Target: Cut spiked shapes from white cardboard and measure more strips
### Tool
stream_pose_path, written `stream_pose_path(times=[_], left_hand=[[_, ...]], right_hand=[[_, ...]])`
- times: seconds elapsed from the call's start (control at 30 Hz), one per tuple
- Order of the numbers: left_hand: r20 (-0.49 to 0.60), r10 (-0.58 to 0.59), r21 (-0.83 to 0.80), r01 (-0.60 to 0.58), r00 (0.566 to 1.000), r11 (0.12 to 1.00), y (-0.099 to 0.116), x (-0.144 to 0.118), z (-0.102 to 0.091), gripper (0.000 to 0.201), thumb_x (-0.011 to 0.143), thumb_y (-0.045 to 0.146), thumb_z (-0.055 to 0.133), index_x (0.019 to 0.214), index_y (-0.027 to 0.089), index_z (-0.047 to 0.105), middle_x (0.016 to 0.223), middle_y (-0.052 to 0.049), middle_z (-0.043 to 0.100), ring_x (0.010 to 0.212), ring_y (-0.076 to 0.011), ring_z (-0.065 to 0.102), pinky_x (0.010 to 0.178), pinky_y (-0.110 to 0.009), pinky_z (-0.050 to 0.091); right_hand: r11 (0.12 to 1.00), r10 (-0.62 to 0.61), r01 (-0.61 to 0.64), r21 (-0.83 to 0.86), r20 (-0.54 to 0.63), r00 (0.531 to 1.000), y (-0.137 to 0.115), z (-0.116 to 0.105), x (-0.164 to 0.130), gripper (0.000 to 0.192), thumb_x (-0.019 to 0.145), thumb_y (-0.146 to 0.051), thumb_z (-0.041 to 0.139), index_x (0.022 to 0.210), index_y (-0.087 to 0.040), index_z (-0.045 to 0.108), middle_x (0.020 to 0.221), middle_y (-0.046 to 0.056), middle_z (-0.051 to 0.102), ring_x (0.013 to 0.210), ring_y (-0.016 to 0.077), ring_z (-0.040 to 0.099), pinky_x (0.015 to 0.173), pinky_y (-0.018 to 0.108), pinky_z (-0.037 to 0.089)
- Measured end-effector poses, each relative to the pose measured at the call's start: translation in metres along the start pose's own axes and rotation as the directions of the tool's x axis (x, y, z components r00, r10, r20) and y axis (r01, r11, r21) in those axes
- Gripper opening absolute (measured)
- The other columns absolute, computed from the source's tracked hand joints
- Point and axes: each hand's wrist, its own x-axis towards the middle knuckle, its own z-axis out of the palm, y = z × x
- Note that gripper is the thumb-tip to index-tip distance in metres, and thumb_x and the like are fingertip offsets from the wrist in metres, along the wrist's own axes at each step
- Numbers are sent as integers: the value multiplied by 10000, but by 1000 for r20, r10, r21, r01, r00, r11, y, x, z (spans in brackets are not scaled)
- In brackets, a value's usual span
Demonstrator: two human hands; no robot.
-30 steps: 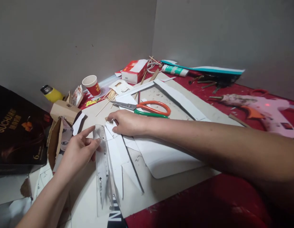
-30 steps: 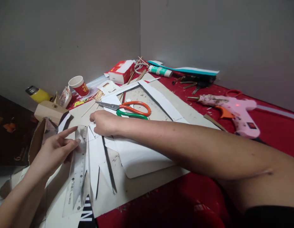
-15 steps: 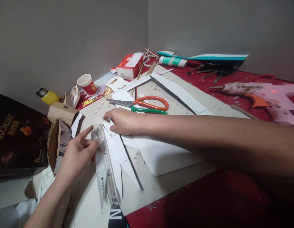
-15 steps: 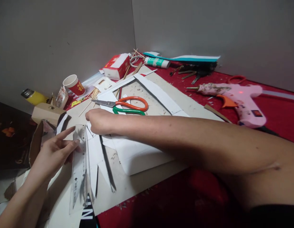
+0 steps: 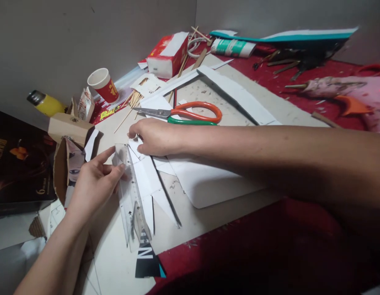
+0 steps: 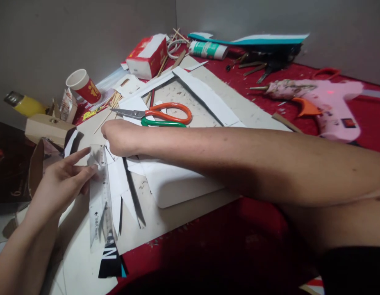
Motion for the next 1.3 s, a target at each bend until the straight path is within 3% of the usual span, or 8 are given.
stream_pose_path(times=[0.47,1.0,1.3], left_hand=[[-75,-27,19,29,997,999,-3,1,4,709,734,393,715,1370,140,532,609,-37,702,385,-99,362,372,-252,287],[-18,-35,-46,34,999,998,-2,1,3,709,762,384,715,1383,118,502,604,-30,687,399,-83,332,395,-245,258],[5,-42,-55,43,999,998,-3,1,2,700,779,374,685,1394,109,479,609,-35,695,385,-76,331,396,-228,258]], right_hand=[[1000,-5,4,-10,-33,999,0,1,-1,330,766,-92,617,1081,-162,687,1074,107,701,967,253,635,774,293,470],[998,-31,30,-52,-19,999,-1,0,-1,360,780,-89,591,1131,-108,671,1076,136,704,980,259,641,755,293,470],[1000,5,-5,2,-6,1000,-4,-1,-2,333,776,-83,599,1093,-146,677,1103,124,700,1020,256,626,800,304,463]])
